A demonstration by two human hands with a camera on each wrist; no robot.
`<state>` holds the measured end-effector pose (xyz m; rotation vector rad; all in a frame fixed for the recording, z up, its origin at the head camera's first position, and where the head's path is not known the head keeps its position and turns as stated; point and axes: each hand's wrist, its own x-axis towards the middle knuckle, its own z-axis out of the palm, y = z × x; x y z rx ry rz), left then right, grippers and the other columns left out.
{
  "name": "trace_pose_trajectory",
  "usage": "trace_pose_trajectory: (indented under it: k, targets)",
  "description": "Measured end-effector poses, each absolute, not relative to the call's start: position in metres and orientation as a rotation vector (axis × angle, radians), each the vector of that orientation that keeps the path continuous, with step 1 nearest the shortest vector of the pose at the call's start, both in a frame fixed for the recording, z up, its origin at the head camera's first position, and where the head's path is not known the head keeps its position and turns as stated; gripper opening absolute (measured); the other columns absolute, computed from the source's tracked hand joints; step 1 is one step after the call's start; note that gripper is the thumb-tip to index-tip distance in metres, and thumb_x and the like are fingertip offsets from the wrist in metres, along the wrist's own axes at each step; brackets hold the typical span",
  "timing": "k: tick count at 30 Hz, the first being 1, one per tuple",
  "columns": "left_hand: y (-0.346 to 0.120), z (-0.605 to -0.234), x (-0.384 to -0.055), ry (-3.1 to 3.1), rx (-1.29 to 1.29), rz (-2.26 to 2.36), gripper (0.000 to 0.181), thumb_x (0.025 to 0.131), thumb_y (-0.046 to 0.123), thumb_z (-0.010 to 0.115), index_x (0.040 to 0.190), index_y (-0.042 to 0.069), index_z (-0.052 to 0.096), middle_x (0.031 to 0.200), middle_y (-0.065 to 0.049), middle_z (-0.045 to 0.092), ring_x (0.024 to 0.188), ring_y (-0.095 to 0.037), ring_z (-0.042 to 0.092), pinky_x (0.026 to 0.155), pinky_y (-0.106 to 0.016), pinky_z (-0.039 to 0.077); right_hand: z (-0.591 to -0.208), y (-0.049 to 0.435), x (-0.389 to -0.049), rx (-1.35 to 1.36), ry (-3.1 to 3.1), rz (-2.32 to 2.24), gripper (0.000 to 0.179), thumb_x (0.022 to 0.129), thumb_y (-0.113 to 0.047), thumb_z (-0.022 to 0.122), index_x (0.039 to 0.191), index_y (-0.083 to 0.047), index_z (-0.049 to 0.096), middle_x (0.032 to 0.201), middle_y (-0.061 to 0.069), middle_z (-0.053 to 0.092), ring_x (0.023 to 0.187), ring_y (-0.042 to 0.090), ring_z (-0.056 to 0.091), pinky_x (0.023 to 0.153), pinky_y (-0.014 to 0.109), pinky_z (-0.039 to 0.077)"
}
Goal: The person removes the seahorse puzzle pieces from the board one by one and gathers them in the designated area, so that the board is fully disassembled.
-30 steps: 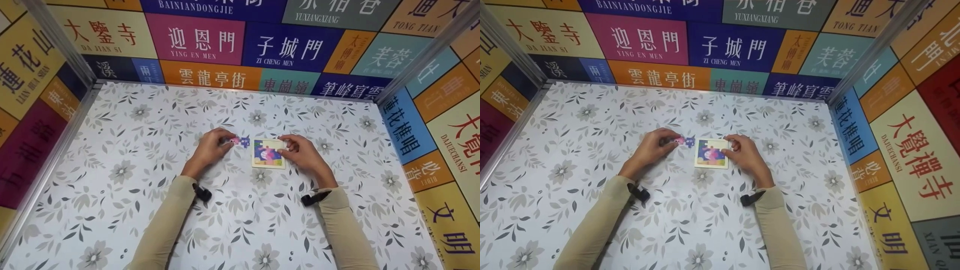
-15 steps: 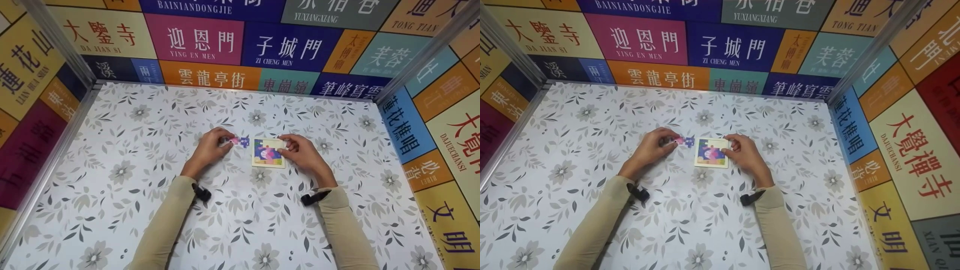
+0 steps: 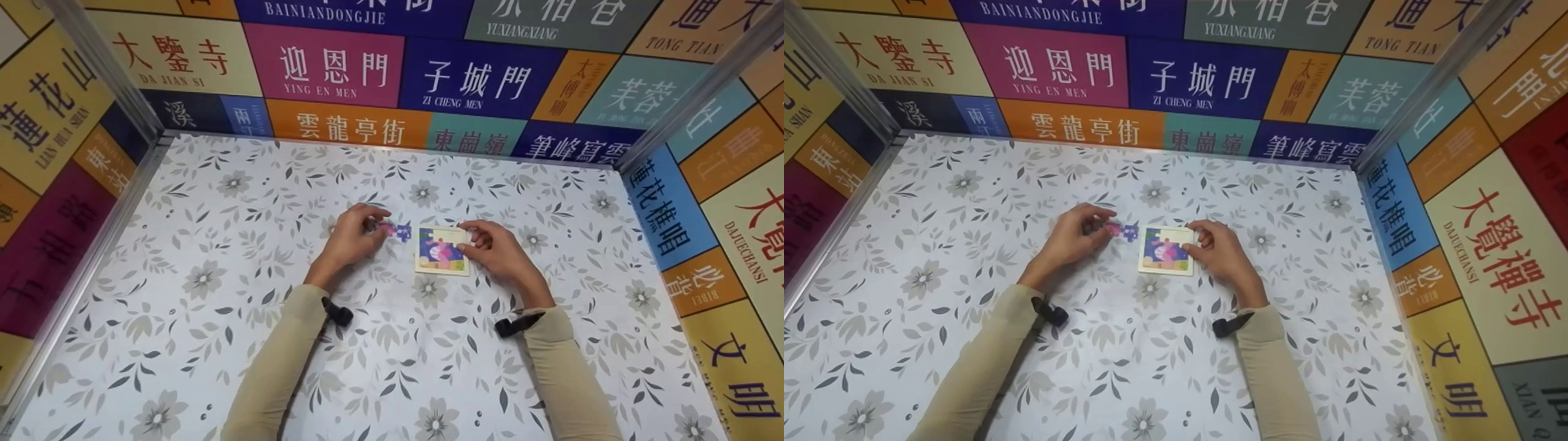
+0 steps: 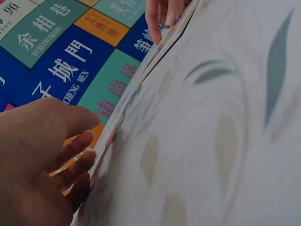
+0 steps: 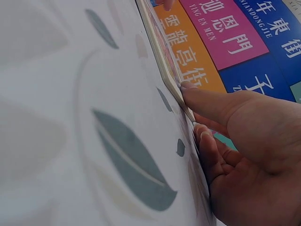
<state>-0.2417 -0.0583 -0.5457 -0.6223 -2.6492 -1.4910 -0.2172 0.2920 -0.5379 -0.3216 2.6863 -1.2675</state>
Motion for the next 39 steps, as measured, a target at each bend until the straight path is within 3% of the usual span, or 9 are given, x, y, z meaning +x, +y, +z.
trace_pose_trajectory:
  k: [10, 20, 29, 39]
  targets:
    - [-0.007, -0.539, -0.232, -2.680, -0.900, -1.438, 0.027, 0.102, 0.010, 0.071, 0.128, 0.002, 0.077, 0.110, -0.014, 0.073, 0.097, -0.026, 0.067, 0.085, -0.037, 0.055, -0.539, 0.291, -0.218, -0.325, 2.692, -1.267, 0.046, 0.100, -0.023, 0.081, 0.142, -0.013, 0.069, 0.107, 0.010, 0.062, 0.088, 0.019, 0.058, 0.077, 0.021, 0.049]
    - [0.025, -0.557, -0.233, -2.697, -0.951, -1.180, 0.032, 0.103, 0.017, 0.069, 0.129, 0.000, 0.075, 0.120, -0.014, 0.065, 0.106, -0.024, 0.065, 0.097, -0.036, 0.057, -0.541, 0.291, -0.220, -0.361, 2.697, -1.285, 0.046, 0.100, -0.021, 0.080, 0.143, -0.010, 0.068, 0.107, 0.015, 0.063, 0.087, 0.019, 0.059, 0.077, 0.020, 0.049]
    - [0.030, -0.544, -0.222, -2.775, -0.925, -1.120, 0.028, 0.107, 0.016, 0.069, 0.129, 0.001, 0.077, 0.124, -0.017, 0.063, 0.110, -0.026, 0.065, 0.098, -0.038, 0.057, -0.541, 0.294, -0.218, -0.335, 2.710, -1.261, 0.045, 0.100, -0.023, 0.081, 0.142, -0.013, 0.069, 0.108, 0.010, 0.063, 0.088, 0.017, 0.059, 0.077, 0.020, 0.050]
    - [0.028, -0.544, -0.221, -2.785, -0.876, -1.226, 0.028, 0.108, 0.018, 0.068, 0.130, 0.002, 0.073, 0.139, -0.014, 0.057, 0.124, -0.028, 0.064, 0.111, -0.040, 0.054, -0.540, 0.293, -0.220, -0.312, 2.668, -1.292, 0.046, 0.100, -0.027, 0.081, 0.143, -0.017, 0.068, 0.108, 0.012, 0.063, 0.090, 0.021, 0.059, 0.077, 0.021, 0.050]
